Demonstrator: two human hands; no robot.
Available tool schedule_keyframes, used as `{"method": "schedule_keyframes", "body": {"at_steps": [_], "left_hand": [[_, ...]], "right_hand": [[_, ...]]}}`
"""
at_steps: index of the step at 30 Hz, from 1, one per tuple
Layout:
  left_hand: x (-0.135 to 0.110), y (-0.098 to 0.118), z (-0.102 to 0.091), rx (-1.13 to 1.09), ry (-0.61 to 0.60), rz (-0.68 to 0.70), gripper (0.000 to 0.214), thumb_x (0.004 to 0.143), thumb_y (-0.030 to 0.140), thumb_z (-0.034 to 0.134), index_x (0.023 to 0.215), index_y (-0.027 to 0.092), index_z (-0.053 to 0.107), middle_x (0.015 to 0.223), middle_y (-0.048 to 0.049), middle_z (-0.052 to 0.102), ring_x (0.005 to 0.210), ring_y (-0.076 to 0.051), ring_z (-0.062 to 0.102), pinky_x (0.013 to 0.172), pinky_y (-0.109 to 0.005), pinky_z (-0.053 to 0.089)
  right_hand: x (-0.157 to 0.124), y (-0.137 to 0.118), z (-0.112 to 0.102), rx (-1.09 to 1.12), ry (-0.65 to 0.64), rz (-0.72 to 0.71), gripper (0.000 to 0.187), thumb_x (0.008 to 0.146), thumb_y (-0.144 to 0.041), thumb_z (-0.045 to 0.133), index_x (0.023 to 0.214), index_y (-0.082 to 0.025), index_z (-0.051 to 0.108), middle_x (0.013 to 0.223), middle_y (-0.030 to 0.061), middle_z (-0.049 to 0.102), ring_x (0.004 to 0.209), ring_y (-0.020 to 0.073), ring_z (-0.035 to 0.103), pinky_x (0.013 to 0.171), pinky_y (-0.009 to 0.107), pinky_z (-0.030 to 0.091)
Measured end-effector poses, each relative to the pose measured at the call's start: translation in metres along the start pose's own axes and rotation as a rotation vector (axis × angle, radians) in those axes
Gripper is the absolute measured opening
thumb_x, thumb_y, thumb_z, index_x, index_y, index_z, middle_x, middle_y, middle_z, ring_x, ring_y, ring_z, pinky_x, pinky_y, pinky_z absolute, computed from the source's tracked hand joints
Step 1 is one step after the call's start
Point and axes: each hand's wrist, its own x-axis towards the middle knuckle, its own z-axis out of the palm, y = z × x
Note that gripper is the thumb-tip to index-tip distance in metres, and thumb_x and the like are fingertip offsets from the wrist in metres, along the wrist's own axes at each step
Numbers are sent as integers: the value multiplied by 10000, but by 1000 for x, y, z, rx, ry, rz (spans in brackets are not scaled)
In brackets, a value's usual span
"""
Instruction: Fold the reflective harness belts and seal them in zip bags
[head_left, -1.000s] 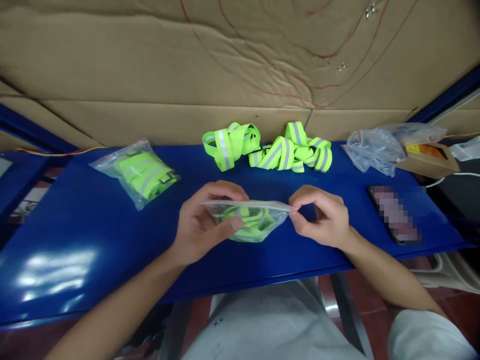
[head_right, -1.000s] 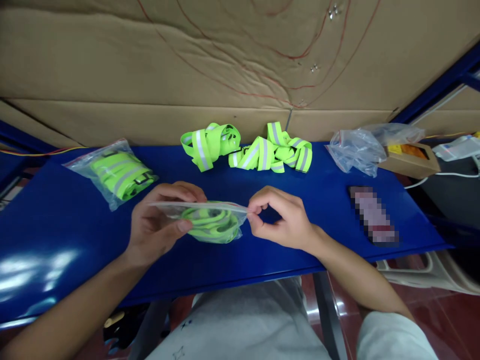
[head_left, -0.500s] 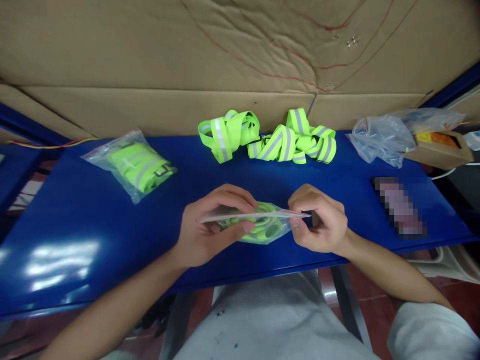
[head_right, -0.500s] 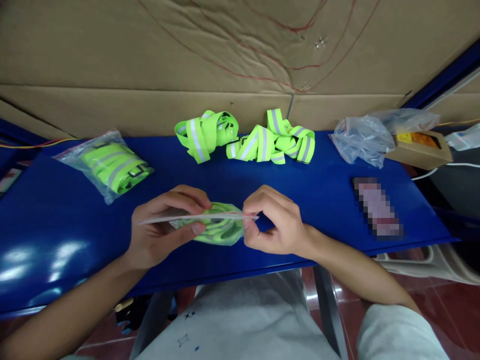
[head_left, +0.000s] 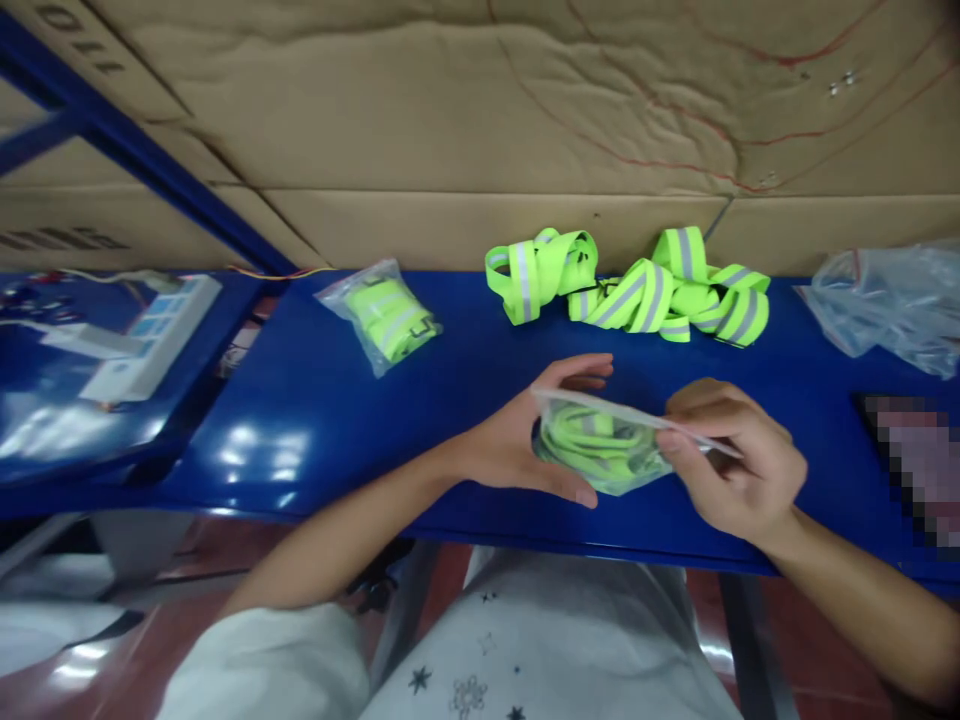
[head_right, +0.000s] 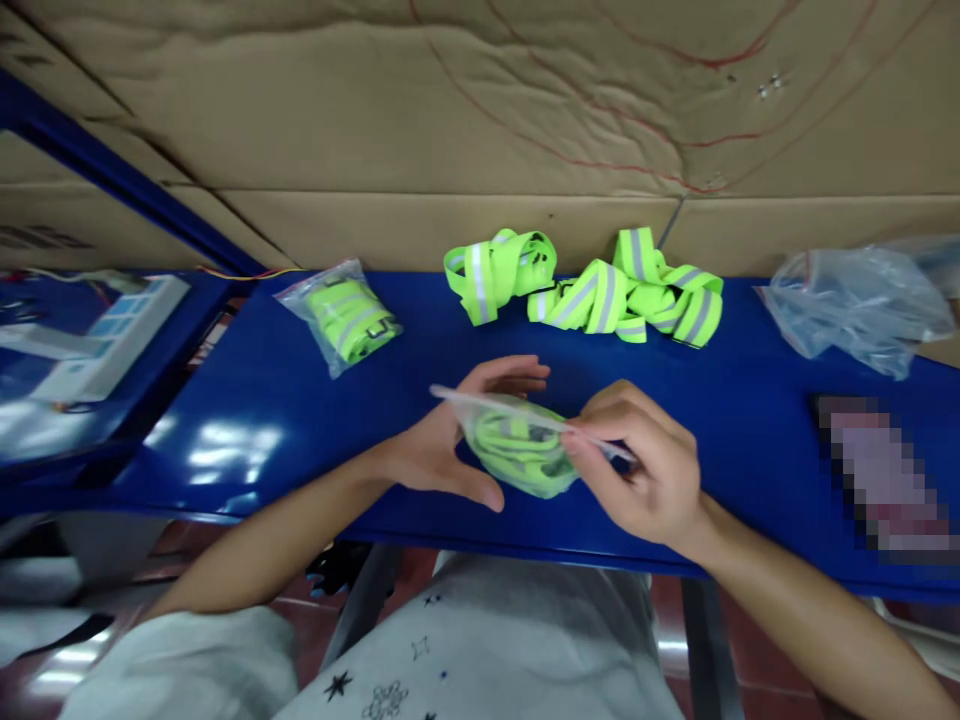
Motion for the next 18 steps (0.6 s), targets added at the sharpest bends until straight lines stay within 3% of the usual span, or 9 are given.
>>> {"method": "schedule_keyframes", "body": {"at_steps": [3,6,8,10,12,14,16,18], "left_hand": [[2,-9,-8,10,-71,-177,989,663,385,956,1494,235,440,1442,-166,594,1367,-327,573,1154,-499,474],[5,-6,-16,-77,23,-273,792,728,425,908,1361,223,476,1165,-110,727,1112,-285,713,959,-433,581],[8,0,-25,-147,206,-277,738,737,492,887,1293,240,472,1003,-52,741,899,-230,742,790,-347,603],[13,3,-38,-139,486,-212,664,764,548,844,1232,252,477,957,-24,732,802,-186,723,703,-291,587],[17,1,-55,-95,765,-132,608,790,573,804,1187,255,472,1029,-36,729,836,-180,716,690,-277,588],[21,-5,-76,-91,966,-115,560,831,602,745,1159,247,464,1157,-79,710,927,-200,717,697,-292,607],[22,-13,-96,-91,1044,-165,526,897,641,644,1177,225,486,1282,-132,668,1043,-230,706,743,-325,629],[21,-20,-109,84,1006,-260,532,991,647,459,1272,196,502,1381,-181,616,1129,-258,691,812,-387,639]], "right_hand": [[-1,5,-2,-20,116,64,197,921,-132,691,1059,-273,694,822,43,665,717,207,613,606,360,490],[2,12,-2,-13,177,220,196,998,-248,636,1184,-285,685,991,75,688,818,211,635,675,362,519],[4,17,-1,48,194,321,291,1039,-344,578,1320,-287,630,1153,90,670,905,212,645,755,375,547],[5,24,1,94,183,383,353,1054,-395,545,1387,-280,577,1221,91,641,961,205,645,807,370,557],[5,30,4,80,154,409,348,1053,-402,549,1377,-276,568,1214,86,633,979,193,646,817,342,558],[3,33,7,51,112,421,340,1046,-407,563,1359,-273,562,1219,86,628,986,187,648,824,328,557],[0,35,10,47,65,440,343,1044,-425,567,1347,-265,552,1238,86,619,981,181,645,832,330,552],[-1,34,12,50,16,455,342,1047,-433,559,1340,-255,539,1256,89,611,984,176,638,855,338,542]]}}
